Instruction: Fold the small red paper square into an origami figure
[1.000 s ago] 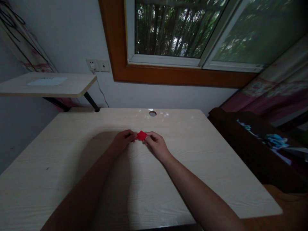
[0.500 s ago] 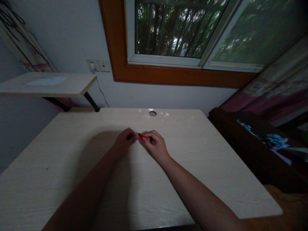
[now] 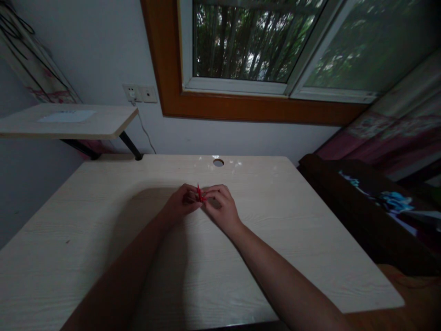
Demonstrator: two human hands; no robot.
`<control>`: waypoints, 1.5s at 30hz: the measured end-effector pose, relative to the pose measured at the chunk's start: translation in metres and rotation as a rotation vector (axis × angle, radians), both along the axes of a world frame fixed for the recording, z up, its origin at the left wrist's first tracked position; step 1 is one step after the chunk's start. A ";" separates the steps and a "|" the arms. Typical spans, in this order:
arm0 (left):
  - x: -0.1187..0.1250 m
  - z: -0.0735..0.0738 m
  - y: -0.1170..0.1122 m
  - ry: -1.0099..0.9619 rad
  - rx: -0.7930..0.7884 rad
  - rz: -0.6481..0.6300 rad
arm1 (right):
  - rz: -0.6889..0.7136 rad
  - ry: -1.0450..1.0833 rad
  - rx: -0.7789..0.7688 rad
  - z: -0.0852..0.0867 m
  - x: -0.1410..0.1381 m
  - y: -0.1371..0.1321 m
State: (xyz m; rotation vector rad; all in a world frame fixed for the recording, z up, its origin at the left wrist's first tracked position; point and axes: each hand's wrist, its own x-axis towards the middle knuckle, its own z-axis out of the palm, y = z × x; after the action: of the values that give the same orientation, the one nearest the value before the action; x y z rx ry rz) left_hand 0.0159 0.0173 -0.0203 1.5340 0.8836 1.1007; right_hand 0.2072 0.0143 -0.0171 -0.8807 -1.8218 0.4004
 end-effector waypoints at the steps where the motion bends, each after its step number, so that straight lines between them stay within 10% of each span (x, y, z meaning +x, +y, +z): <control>1: 0.000 0.000 0.000 0.009 -0.005 0.002 | -0.010 -0.002 0.003 0.000 0.000 0.000; 45: -0.004 -0.004 0.010 0.021 0.060 0.201 | 0.126 0.057 -0.286 -0.003 0.002 0.000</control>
State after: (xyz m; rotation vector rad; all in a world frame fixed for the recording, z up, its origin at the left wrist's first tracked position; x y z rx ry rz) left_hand 0.0118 0.0269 -0.0239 1.5331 1.0446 1.2666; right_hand 0.2087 0.0145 -0.0199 -0.9394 -1.7992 0.7730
